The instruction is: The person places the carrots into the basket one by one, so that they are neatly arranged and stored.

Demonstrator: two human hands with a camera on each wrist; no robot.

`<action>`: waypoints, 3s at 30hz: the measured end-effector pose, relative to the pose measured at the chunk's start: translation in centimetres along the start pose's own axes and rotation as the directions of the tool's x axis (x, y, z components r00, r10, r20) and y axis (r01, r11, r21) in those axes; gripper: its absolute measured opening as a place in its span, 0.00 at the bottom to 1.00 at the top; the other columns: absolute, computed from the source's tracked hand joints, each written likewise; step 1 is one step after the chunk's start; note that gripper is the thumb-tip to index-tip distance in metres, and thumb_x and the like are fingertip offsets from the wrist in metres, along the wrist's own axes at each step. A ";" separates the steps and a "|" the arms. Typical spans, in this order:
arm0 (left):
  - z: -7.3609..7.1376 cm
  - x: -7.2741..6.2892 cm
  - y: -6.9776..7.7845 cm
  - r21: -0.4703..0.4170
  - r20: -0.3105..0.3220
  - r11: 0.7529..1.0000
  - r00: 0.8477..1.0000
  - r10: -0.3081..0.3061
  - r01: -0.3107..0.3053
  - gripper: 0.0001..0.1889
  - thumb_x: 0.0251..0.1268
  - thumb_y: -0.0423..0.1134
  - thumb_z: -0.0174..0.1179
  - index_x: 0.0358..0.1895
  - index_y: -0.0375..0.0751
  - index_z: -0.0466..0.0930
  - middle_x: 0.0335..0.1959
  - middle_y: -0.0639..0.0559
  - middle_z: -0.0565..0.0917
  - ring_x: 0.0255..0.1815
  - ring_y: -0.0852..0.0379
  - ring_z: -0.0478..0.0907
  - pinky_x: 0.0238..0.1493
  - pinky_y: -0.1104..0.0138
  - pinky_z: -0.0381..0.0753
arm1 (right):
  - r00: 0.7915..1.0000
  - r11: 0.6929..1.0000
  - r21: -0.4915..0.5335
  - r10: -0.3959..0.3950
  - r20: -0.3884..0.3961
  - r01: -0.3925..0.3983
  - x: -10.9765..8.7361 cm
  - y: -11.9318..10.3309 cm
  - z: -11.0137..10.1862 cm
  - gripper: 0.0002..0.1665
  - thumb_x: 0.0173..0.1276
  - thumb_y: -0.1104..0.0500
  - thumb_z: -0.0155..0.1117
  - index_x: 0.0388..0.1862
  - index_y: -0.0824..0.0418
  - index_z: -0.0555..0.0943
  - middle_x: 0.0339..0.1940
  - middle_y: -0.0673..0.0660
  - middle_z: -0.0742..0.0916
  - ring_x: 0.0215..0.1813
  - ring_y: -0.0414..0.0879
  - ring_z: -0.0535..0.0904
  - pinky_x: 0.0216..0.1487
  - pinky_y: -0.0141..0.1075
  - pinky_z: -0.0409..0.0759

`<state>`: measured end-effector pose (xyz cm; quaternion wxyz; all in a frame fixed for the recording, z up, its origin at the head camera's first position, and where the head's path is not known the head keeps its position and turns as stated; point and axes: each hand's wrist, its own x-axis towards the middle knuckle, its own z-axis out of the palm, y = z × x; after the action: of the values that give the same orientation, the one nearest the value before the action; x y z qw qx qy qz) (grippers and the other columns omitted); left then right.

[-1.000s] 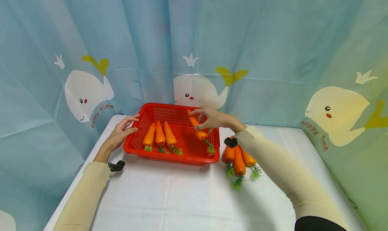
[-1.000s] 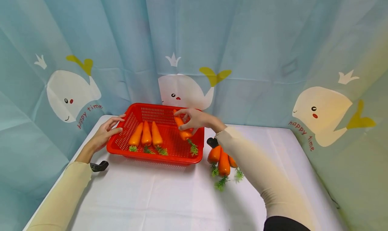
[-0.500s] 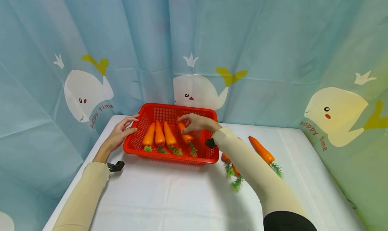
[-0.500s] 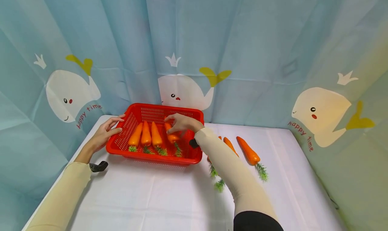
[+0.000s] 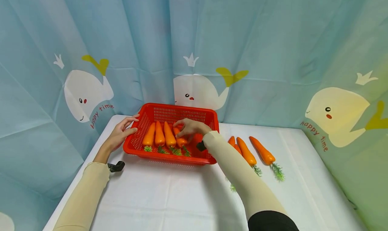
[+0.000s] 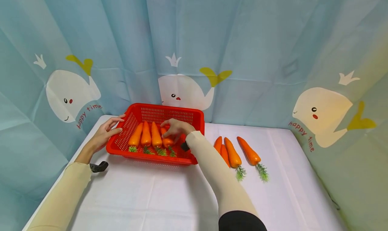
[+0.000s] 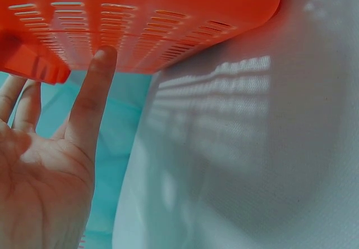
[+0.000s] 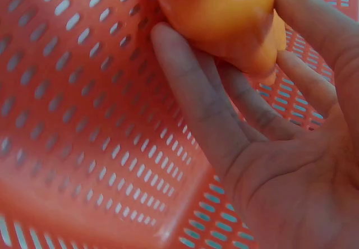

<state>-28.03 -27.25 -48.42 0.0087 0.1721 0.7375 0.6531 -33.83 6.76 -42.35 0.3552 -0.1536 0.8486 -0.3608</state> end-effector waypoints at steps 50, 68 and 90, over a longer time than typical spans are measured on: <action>0.2 -0.4 0.3 -0.021 0.009 1.000 1.000 0.017 -0.017 0.20 0.75 0.31 0.58 0.64 0.27 0.67 0.82 0.43 0.58 0.84 0.42 0.44 0.59 0.75 0.76 | 0.982 0.868 -0.468 -0.190 -0.006 0.165 -3.6 -2.2 -1.2 0.45 0.69 0.46 0.72 0.80 0.50 0.63 0.72 0.60 0.74 0.68 0.55 0.73 0.62 0.47 0.79; 0.2 -0.4 0.2 -0.071 0.027 0.997 1.000 0.014 -0.012 0.18 0.76 0.30 0.57 0.64 0.30 0.68 0.82 0.45 0.58 0.83 0.44 0.46 0.57 0.73 0.79 | 0.764 0.689 -0.594 -0.619 -0.183 0.416 -12.5 0.9 -5.1 0.40 0.66 0.53 0.75 0.74 0.61 0.72 0.61 0.61 0.82 0.54 0.60 0.80 0.53 0.53 0.80; 0.0 -0.4 0.1 -0.075 0.013 0.997 0.999 0.030 -0.029 0.18 0.75 0.29 0.56 0.63 0.30 0.69 0.81 0.43 0.59 0.83 0.44 0.46 0.59 0.74 0.77 | 0.761 0.854 -0.485 -0.440 -0.477 0.189 -25.3 11.6 -10.6 0.43 0.69 0.55 0.73 0.79 0.55 0.66 0.63 0.65 0.79 0.52 0.58 0.82 0.44 0.44 0.87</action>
<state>-27.62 -27.34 -48.40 0.0104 0.1872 0.7099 0.6789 -23.69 33.20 -33.11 -0.0238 -0.2522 0.9317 -0.2602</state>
